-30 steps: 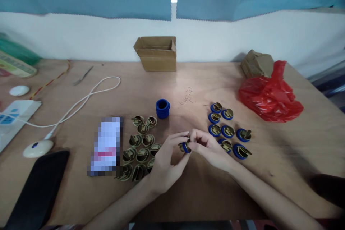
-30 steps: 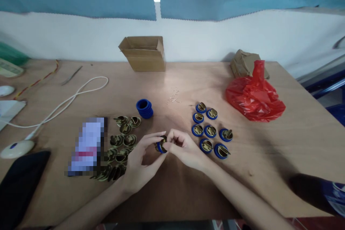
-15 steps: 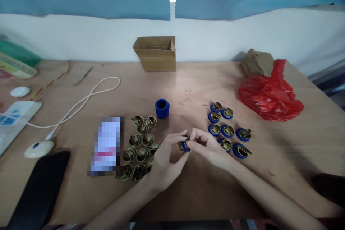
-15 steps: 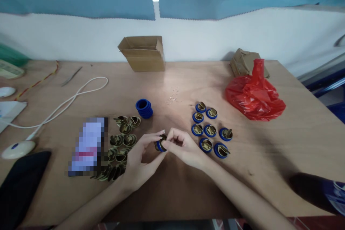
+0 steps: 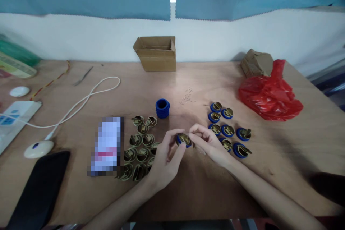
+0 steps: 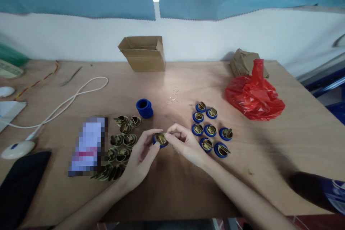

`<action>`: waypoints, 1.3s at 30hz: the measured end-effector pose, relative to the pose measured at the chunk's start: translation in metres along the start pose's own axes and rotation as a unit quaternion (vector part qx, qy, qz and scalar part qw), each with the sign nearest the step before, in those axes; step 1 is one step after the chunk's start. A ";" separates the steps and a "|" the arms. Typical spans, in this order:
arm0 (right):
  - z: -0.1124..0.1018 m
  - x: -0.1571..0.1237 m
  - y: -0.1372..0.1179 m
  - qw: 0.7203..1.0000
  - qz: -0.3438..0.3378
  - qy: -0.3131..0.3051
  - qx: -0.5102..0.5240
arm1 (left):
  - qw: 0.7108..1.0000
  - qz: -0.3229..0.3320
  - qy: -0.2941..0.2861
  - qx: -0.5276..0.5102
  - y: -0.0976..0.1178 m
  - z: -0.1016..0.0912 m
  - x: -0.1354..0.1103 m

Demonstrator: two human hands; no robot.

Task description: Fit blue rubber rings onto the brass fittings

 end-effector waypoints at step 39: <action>-0.002 0.002 -0.002 0.998 -0.031 0.032 -0.035 | 0.998 -0.052 -0.002 -0.043 -0.009 0.004 -0.003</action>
Point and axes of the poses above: each hand's wrist, its own x-axis towards the middle knuckle, its own z-axis out of the palm, y = z × x, the point moved 4 cm from there along x, towards the middle knuckle, and after that the axes turned 11 degrees about y, right-handed, at the moved point
